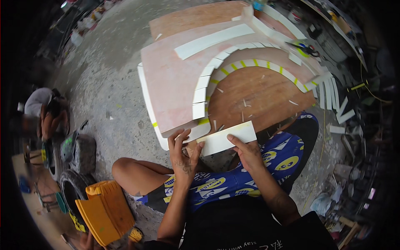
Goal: The recorder is cutting and applying strips of material to a curved automotive body part mold.
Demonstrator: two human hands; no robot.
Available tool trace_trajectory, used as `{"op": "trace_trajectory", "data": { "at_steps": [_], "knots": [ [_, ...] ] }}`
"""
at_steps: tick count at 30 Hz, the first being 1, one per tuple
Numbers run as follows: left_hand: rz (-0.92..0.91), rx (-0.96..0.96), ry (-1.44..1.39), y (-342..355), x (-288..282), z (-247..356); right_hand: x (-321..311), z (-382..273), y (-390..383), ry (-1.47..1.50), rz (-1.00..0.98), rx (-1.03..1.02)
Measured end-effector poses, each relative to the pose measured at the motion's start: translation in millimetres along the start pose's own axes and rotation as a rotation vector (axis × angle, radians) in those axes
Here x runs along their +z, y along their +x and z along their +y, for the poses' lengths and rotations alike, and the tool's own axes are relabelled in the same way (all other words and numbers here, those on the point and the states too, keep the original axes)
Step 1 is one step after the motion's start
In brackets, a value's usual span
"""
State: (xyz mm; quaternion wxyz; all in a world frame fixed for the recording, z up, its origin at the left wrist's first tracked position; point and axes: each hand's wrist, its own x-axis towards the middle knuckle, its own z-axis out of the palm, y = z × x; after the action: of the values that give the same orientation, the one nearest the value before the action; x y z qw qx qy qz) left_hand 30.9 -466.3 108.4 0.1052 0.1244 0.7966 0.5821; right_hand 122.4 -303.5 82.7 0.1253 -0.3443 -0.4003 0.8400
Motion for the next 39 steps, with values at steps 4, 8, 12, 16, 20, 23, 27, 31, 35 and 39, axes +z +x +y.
{"op": "trace_trajectory", "data": {
  "at_steps": [4, 8, 12, 16, 20, 23, 27, 31, 35, 39],
  "knots": [
    [-0.407, 0.440, 0.319, 9.7, 38.7, 4.3, -37.3, 3.6, -1.5, -0.036, 0.080, 0.009],
    [-0.622, 0.601, 0.430, 19.5, 91.1, -16.3, -73.6, 21.7, 5.5, 0.072, 0.171, 0.000],
    [-0.686, 0.601, 0.522, 17.2, 128.1, -41.4, -113.5, 45.4, 18.6, 0.222, 0.291, 0.096],
    [-0.666, 0.622, 0.561, 7.9, 151.5, -63.0, -120.3, 47.4, 26.4, 0.305, 0.443, 0.164],
    [-0.608, 0.659, 0.563, -5.2, 165.8, -77.7, -133.8, 62.2, 36.9, 0.365, 0.405, 0.184],
    [-0.604, 0.650, 0.592, -6.2, 167.3, -75.0, -132.4, 70.6, 49.7, 0.397, 0.435, 0.109],
    [-0.657, 0.633, 0.584, -3.0, 165.8, -75.5, -132.1, 77.9, 53.5, 0.436, 0.425, 0.049],
    [-0.630, 0.697, 0.587, -0.9, 163.0, -78.0, -130.6, 81.5, 55.6, 0.438, 0.411, 0.015],
    [-0.624, 0.699, 0.535, 1.0, 162.6, -80.3, -129.7, 81.1, 54.8, 0.436, 0.408, 0.087],
    [-0.640, 0.693, 0.520, 6.1, 160.4, -83.9, -126.5, 77.6, 54.7, 0.448, 0.442, 0.120]
  ]
}}
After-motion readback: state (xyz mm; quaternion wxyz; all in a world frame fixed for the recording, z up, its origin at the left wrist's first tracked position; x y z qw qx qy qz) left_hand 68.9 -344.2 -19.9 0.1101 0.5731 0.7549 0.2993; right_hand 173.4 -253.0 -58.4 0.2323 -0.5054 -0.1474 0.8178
